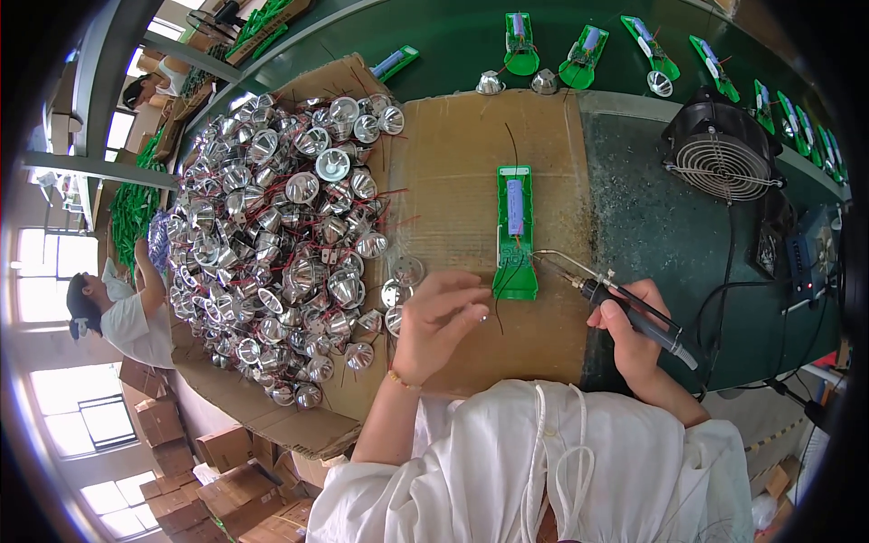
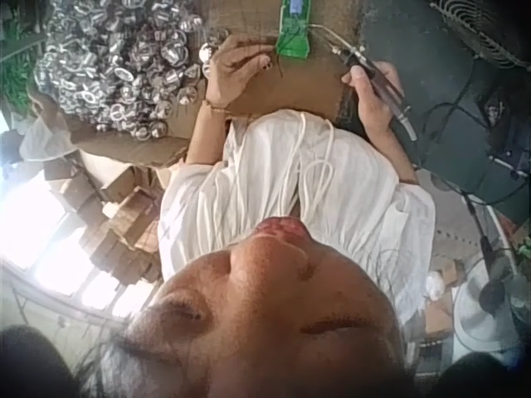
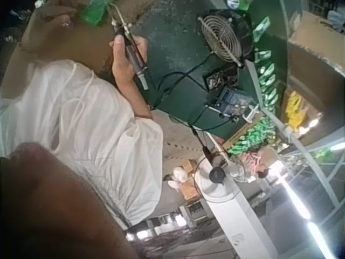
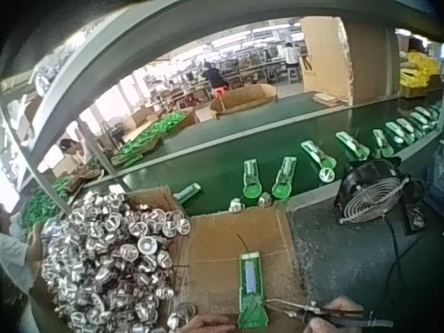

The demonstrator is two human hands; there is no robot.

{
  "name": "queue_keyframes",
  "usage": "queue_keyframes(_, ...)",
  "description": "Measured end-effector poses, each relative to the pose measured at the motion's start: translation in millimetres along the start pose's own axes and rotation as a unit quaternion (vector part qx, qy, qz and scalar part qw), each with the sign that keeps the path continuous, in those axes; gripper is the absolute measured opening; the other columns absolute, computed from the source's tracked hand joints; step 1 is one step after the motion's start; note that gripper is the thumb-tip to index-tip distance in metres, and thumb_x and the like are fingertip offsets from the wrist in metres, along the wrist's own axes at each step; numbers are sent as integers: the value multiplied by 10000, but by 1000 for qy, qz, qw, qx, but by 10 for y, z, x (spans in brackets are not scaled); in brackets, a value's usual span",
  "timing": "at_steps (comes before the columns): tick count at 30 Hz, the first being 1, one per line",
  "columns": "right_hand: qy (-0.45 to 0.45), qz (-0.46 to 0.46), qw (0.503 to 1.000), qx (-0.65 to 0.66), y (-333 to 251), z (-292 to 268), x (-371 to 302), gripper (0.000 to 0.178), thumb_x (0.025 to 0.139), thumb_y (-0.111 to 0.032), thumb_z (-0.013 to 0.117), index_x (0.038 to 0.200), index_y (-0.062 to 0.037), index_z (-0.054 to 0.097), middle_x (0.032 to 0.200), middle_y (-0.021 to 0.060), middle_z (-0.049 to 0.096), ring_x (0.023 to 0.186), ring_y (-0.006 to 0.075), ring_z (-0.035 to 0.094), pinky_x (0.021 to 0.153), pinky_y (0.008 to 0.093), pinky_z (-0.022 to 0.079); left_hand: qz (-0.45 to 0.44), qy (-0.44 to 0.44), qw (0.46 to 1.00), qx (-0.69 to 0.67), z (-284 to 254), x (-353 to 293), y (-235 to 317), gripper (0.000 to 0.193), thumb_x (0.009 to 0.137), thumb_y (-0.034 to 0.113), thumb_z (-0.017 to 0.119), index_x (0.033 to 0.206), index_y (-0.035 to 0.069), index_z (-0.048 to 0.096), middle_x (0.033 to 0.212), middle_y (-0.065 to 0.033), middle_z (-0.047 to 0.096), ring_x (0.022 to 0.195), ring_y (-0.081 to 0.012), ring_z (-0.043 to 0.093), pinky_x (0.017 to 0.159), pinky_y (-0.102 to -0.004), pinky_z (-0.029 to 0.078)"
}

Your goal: The person solders wires to circuit boards with a soldering iron, then assembles the circuit boards into plastic casings by hand.

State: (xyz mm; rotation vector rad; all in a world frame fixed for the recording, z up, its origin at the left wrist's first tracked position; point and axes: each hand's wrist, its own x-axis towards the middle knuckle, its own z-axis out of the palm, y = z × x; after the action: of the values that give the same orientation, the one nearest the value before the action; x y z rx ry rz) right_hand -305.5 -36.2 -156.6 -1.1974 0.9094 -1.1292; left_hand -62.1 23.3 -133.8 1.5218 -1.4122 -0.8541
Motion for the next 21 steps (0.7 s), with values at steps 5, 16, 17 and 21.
queue_keyframes(5, -9, 7, 1000, -5, -20, 40, -16, 150, 805, -49, 585, 868, 10, 462, 713, 105, 578, 591, 137, 583, 544, 250, 489, 76, 5, 990, 122, 145, -13, -39, 161, 687, 78, 711, 841, 43, 680, 980, -111, 571, 877, -214, 553, 736, -300, 471)
queue_keyframes(16, -26, -10, 999, -26, 25, 94, -1, 152, 796, -52, 611, 842, 18, 485, 721, 97, 610, 611, 107, 595, 541, 233, 477, -60, 58, 987, 139, 373, 273, -23, 116, 720, 121, 676, 731, 8, 654, 841, -89, 567, 623, -184, 554, 552, -277, 446)
queue_keyframes(17, -26, -9, 999, -26, 22, 95, 4, 152, 796, -52, 611, 842, 18, 485, 721, 97, 610, 611, 107, 595, 541, 233, 477, -72, 54, 986, 140, 375, 283, -23, 126, 714, 134, 676, 716, 10, 654, 827, -91, 569, 647, -198, 556, 569, -288, 445)
queue_keyframes(21, -47, -11, 997, -59, 22, 84, 10, 152, 796, -51, 611, 836, 21, 483, 713, 93, 610, 607, 105, 593, 536, 232, 475, -95, 34, 984, 148, 358, 312, -5, 137, 704, 149, 673, 691, 14, 652, 784, -96, 569, 737, -231, 550, 644, -317, 441)
